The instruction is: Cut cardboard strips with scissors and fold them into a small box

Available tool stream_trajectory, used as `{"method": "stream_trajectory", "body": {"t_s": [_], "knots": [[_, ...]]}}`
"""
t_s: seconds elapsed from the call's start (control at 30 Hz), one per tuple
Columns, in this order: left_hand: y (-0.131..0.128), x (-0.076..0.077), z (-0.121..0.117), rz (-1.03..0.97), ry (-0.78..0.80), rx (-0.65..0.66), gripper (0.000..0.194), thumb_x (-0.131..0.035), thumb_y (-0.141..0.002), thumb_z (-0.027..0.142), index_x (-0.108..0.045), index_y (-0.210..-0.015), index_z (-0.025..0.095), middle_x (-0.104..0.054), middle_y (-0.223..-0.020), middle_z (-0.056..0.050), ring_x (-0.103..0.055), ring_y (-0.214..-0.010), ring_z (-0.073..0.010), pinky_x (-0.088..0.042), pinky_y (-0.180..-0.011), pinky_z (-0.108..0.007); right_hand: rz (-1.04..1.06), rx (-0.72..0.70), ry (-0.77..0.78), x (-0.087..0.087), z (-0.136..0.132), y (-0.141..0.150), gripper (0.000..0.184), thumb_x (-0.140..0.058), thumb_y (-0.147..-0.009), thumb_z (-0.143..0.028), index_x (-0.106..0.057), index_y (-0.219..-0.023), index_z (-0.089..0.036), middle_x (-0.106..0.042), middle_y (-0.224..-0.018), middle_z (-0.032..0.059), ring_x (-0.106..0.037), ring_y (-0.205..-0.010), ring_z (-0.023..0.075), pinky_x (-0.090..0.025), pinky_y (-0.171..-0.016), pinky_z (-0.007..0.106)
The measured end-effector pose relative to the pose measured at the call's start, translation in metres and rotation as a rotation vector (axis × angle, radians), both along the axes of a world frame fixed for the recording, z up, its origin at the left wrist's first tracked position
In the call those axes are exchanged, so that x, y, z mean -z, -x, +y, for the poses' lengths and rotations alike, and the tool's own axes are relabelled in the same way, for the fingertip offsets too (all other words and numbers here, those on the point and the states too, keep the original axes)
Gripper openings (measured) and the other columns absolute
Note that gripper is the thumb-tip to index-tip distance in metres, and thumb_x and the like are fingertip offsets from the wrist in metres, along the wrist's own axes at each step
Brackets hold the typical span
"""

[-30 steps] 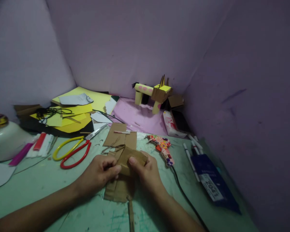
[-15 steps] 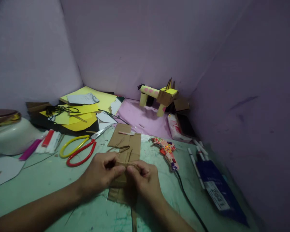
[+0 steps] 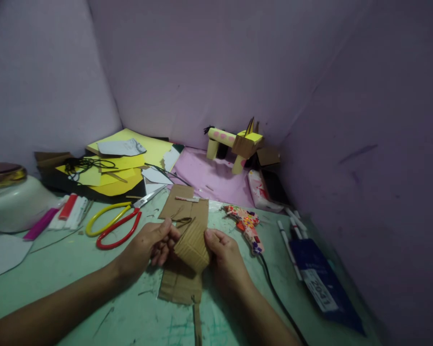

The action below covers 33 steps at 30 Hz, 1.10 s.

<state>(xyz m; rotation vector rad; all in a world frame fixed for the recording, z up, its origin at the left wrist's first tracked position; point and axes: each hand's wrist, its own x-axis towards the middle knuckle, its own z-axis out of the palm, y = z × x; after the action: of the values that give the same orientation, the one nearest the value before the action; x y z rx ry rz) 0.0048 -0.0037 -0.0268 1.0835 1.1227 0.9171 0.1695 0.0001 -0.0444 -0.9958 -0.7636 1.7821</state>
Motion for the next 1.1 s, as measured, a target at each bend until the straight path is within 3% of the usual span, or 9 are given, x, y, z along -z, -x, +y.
{"method": "stream_trajectory", "body": {"t_s": [0.17, 0.33, 0.43, 0.53, 0.67, 0.83, 1.0, 1.1], "knots": [[-0.004, 0.004, -0.002, -0.105, 0.083, 0.078, 0.043, -0.053, -0.075, 0.057, -0.057, -0.071, 0.014, -0.053, -0.047, 0.002, -0.047, -0.030, -0.0088, -0.029, -0.027, -0.016, -0.089, 0.024, -0.117, 0.008, -0.002, -0.002, 0.030, -0.075, -0.066, -0.041, -0.068, -0.079, -0.015, -0.070, -0.070, 0.0051, -0.064, -0.063, 0.0175, -0.048, -0.061, 0.027], [-0.006, 0.006, -0.002, -0.234, 0.156, 0.075, 0.032, -0.055, -0.075, 0.046, -0.055, -0.078, 0.014, -0.056, -0.052, 0.001, -0.054, -0.038, -0.0107, -0.041, -0.033, -0.017, -0.240, 0.049, -0.302, 0.008, -0.002, -0.008, 0.060, -0.072, -0.067, -0.048, -0.055, -0.120, -0.024, -0.065, -0.111, 0.0098, -0.060, -0.103, 0.0276, -0.045, -0.085, 0.039], [-0.005, 0.007, -0.001, -0.276, 0.174, 0.043, 0.027, -0.057, -0.075, 0.038, -0.056, -0.081, 0.012, -0.058, -0.055, -0.001, -0.055, -0.043, -0.0101, -0.046, -0.039, -0.018, -0.397, 0.062, -0.440, 0.002, -0.004, -0.011, 0.061, -0.076, -0.063, -0.044, -0.055, -0.118, -0.027, -0.059, -0.122, 0.0103, -0.051, -0.115, 0.0299, -0.041, -0.092, 0.043], [-0.004, 0.007, -0.001, -0.308, 0.188, 0.049, 0.028, -0.060, -0.074, 0.037, -0.058, -0.082, 0.010, -0.060, -0.057, -0.003, -0.056, -0.045, -0.0109, -0.048, -0.041, -0.020, -0.424, 0.016, -0.501, -0.001, -0.006, -0.011, 0.060, -0.077, -0.062, -0.037, -0.054, -0.117, -0.030, -0.056, -0.126, 0.0086, -0.047, -0.119, 0.0290, -0.040, -0.093, 0.043], [-0.003, 0.007, -0.001, -0.346, 0.196, 0.076, 0.036, -0.064, -0.071, 0.043, -0.060, -0.085, 0.010, -0.063, -0.062, -0.006, -0.059, -0.046, -0.0127, -0.049, -0.040, -0.020, -0.291, 0.024, -0.427, 0.001, -0.006, -0.008, 0.070, -0.078, -0.060, -0.031, -0.047, -0.123, -0.030, -0.049, -0.131, 0.0090, -0.047, -0.119, 0.0279, -0.039, -0.095, 0.043], [-0.003, 0.009, -0.001, -0.315, 0.196, 0.060, 0.036, -0.072, -0.067, 0.042, -0.059, -0.079, 0.012, -0.063, -0.058, -0.003, -0.057, -0.040, -0.0116, -0.044, -0.033, -0.017, -0.093, 0.064, -0.273, -0.001, -0.002, -0.004, 0.076, -0.084, -0.050, -0.021, -0.049, -0.117, -0.028, -0.059, -0.111, 0.0064, -0.060, -0.097, 0.0225, -0.046, -0.085, 0.037], [0.002, 0.007, 0.004, -0.269, 0.216, -0.004, 0.028, -0.073, -0.067, 0.035, -0.056, -0.071, 0.014, -0.060, -0.055, 0.001, -0.051, -0.034, -0.0077, -0.040, -0.031, -0.015, 0.261, 0.028, -0.101, -0.012, 0.003, -0.007, 0.050, -0.075, -0.065, -0.044, -0.056, -0.104, -0.020, -0.067, -0.095, 0.0062, -0.064, -0.073, 0.0147, -0.050, -0.066, 0.028], [0.004, 0.004, 0.007, -0.255, 0.216, -0.028, 0.023, -0.073, -0.068, 0.030, -0.056, -0.070, 0.014, -0.057, -0.052, 0.003, -0.048, -0.034, -0.0066, -0.037, -0.030, -0.014, 0.364, 0.016, -0.087, -0.014, 0.005, -0.012, 0.043, -0.071, -0.069, -0.045, -0.059, -0.098, -0.017, -0.069, -0.091, 0.0085, -0.066, -0.073, 0.0167, -0.052, -0.068, 0.029]]}}
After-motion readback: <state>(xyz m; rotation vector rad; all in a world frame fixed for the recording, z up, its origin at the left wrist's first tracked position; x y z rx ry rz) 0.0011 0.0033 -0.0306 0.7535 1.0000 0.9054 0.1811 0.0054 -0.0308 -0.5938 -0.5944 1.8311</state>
